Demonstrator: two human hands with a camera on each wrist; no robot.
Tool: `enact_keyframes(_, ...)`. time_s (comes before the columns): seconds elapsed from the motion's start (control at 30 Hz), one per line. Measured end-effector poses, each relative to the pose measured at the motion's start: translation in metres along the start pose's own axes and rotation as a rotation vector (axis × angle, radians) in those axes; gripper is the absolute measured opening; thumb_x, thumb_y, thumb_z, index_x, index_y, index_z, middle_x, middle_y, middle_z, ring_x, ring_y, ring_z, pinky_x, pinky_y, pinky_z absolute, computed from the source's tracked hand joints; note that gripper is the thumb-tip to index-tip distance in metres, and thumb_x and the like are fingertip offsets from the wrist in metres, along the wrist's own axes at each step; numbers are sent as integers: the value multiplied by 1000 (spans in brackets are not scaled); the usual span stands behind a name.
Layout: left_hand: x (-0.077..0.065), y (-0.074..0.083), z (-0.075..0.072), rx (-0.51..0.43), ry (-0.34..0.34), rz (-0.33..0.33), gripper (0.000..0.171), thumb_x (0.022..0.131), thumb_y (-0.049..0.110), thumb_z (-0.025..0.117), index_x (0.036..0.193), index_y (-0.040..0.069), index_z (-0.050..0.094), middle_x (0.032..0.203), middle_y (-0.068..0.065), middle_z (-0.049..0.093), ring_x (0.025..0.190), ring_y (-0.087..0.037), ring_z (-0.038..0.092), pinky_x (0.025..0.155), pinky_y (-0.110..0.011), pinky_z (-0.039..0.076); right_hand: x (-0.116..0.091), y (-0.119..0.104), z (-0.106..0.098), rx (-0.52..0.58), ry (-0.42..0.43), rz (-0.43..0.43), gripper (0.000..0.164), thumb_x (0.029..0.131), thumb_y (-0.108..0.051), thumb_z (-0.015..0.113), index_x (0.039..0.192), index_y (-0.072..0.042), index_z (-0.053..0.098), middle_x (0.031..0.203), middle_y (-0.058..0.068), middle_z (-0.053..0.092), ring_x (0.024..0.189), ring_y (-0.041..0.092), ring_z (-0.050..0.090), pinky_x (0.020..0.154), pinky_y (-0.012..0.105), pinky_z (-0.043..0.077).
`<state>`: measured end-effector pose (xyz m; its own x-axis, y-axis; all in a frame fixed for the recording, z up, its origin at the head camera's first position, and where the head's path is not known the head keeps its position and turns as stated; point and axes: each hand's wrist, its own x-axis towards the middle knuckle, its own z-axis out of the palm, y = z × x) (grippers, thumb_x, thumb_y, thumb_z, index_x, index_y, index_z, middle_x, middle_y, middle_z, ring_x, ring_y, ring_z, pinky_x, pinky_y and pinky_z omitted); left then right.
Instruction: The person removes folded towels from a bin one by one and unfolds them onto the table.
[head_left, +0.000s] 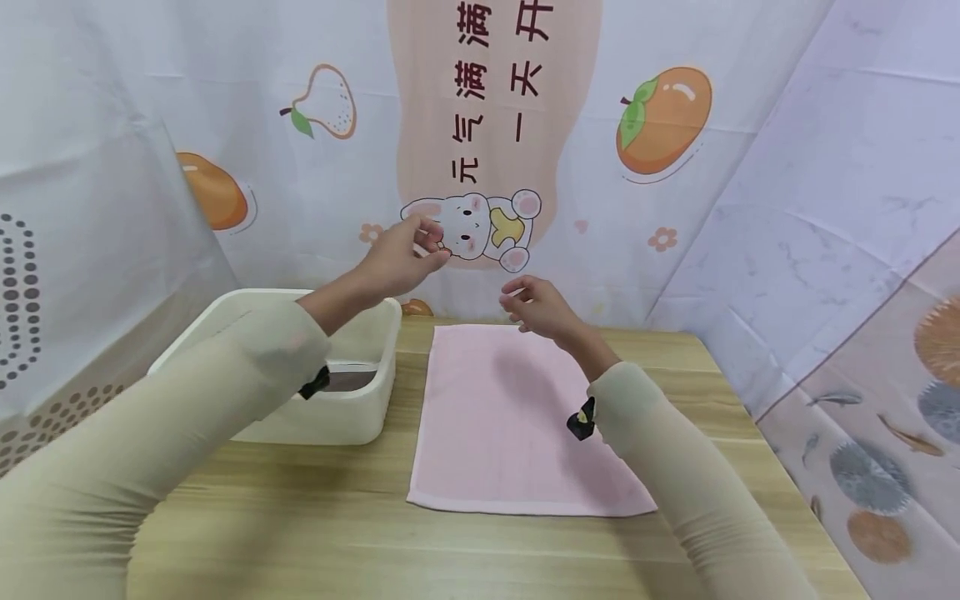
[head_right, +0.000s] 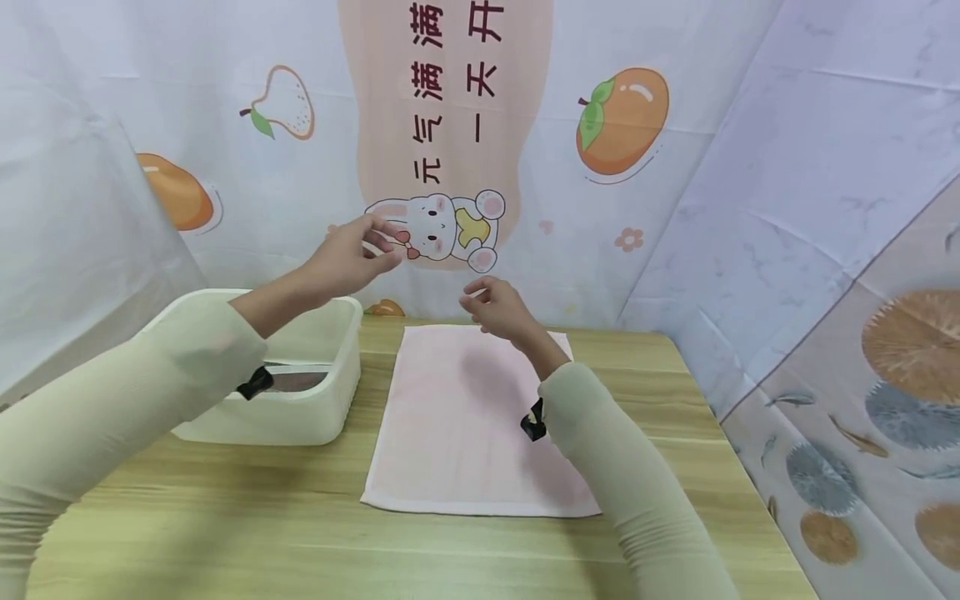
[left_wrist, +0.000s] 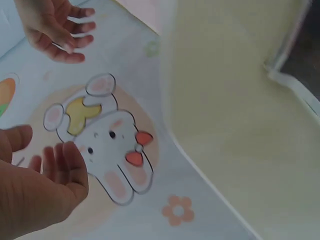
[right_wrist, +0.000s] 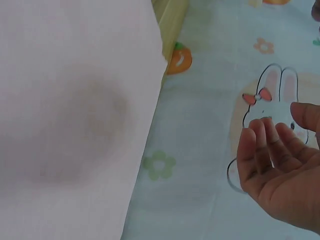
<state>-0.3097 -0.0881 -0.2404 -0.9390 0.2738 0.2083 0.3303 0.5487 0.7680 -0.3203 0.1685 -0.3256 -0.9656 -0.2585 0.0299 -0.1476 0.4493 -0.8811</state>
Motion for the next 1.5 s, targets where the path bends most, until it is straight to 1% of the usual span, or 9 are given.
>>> enact_keyframes(0.17, -1, -21, -26, 167, -107, 47, 33, 100, 18, 64, 130, 4, 57, 118, -17, 65, 104, -32, 66, 85, -39, 51, -5, -14, 25, 37, -24, -9, 29, 104, -24, 61, 124, -4, 60, 108, 15, 65, 93, 30, 65, 77, 41, 60)
enact_keyframes(0.37, -1, -38, -53, 314, -301, 82, 25, 101, 18, 62, 119, 1, 65, 111, -16, 65, 112, -32, 57, 93, -47, 48, -12, -27, 57, 31, -46, -29, 28, 104, -26, 62, 123, -6, 62, 107, 12, 66, 90, 27, 66, 79, 46, 60)
enact_keyframes(0.43, -2, -43, -60, 336, -382, 59, 24, 102, 17, 61, 118, 0, 65, 107, -15, 65, 105, -31, 58, 87, -45, 49, -15, -31, 66, 33, -54, -39, 28, 103, -26, 62, 123, -6, 63, 106, 11, 66, 90, 27, 66, 79, 47, 60)
enact_keyframes(0.57, -6, -52, -70, 361, -552, -41, 29, 103, 20, 59, 124, 1, 63, 105, -13, 64, 92, -28, 58, 76, -40, 52, -19, -37, 82, 68, -71, -76, 27, 103, -26, 63, 122, -6, 64, 106, 12, 67, 90, 29, 68, 74, 43, 61)
enact_keyframes(0.73, -8, -68, -76, 352, -703, -131, 34, 104, 23, 59, 128, 0, 57, 110, -13, 61, 96, -25, 55, 80, -40, 53, -25, -40, 99, 171, -76, -92, 28, 103, -23, 64, 122, -3, 63, 109, 20, 66, 86, 29, 70, 72, 39, 62)
enact_keyframes(1.03, -5, -98, -78, 344, -835, -228, 40, 104, 24, 59, 134, -2, 52, 122, -16, 59, 108, -32, 58, 85, -45, 55, -32, -42, 128, 416, -111, 40, 21, 100, -16, 66, 116, -2, 64, 98, 14, 67, 77, 23, 68, 72, 39, 62)
enact_keyframes(1.23, 0, -105, -73, 356, -920, -275, 45, 103, 28, 62, 137, 1, 51, 130, -15, 58, 112, -31, 58, 85, -43, 54, -37, -45, 138, 428, -113, 147, 22, 100, -24, 68, 111, -4, 66, 94, 13, 67, 73, 19, 67, 68, 33, 62)
enact_keyframes(1.37, 1, -110, -74, 363, -939, -277, 47, 102, 27, 62, 139, 0, 50, 132, -15, 58, 114, -32, 58, 84, -43, 54, -39, -46, 144, 458, -156, 168, 30, 100, -29, 68, 111, -1, 66, 90, 14, 67, 70, 19, 67, 66, 30, 61)
enact_keyframes(1.5, 1, -114, -72, 355, -967, -312, 51, 101, 28, 63, 142, 0, 48, 136, -16, 56, 119, -34, 57, 86, -45, 53, -42, -47, 150, 505, -198, 173, 26, 100, -27, 69, 105, -2, 67, 84, 13, 65, 66, 18, 65, 68, 33, 61)
